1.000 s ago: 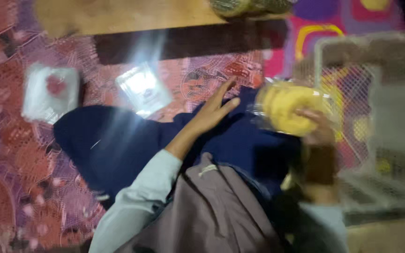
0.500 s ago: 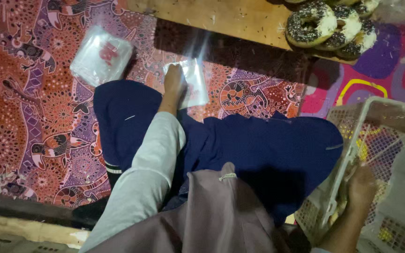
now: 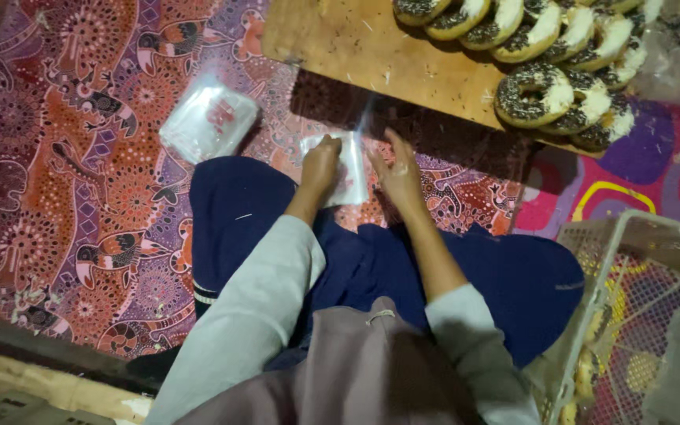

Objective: The person sits on the floor and repeatedly places doughnuts into small plastic bags, then sets the packaged items aside. The person handles both plain and topped doughnuts, picking them from a wooden board and placing them into bags.

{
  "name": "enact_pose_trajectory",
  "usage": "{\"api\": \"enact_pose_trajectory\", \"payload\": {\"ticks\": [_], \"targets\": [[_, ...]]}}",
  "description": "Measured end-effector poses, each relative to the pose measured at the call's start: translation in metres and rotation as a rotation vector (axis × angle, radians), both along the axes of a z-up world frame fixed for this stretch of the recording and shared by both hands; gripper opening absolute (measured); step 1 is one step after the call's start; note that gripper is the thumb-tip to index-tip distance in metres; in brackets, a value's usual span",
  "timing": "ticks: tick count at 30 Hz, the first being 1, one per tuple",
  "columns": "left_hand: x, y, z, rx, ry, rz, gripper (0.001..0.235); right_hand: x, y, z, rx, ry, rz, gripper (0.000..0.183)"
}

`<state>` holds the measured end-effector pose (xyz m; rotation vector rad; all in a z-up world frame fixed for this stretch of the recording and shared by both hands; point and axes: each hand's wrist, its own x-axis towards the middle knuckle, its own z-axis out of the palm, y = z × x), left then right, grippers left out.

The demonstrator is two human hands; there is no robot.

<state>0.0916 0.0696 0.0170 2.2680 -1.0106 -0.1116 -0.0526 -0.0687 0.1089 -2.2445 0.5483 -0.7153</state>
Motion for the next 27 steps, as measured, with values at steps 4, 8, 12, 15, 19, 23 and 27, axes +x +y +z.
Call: {"api": "enact_pose_trajectory", "payload": {"ticks": [4, 8, 12, 15, 19, 23, 27], "targets": [[-0.027, 0.005, 0.065, -0.203, 0.033, -0.053, 0.028, 0.036, -0.016, -0.016, 0.072, 0.171, 0.048, 0.047], [-0.010, 0.006, 0.124, -0.586, 0.053, 0.106, 0.075, 0.048, -0.013, 0.012, 0.336, 0.228, 0.227, 0.023], [0.002, 0.001, 0.144, -0.610, 0.457, 0.276, 0.061, 0.029, 0.012, 0.088, 0.075, -0.003, 0.142, 0.026], [0.000, -0.007, 0.157, -0.505, 0.276, 0.329, 0.040, 0.019, 0.029, 0.139, -0.184, -0.178, 0.097, 0.041], [-0.033, 0.000, 0.166, -0.680, 0.331, 0.106, 0.018, 0.017, 0.034, 0.149, -0.025, -0.002, 0.204, 0.034], [-0.035, -0.004, 0.182, -0.742, 0.302, -0.148, 0.017, 0.035, 0.014, 0.135, -0.016, -0.026, 0.295, 0.049], [-0.044, -0.002, 0.189, -0.876, 0.430, -0.232, 0.022, 0.037, 0.009, 0.123, -0.042, 0.138, 0.152, 0.063]]}}
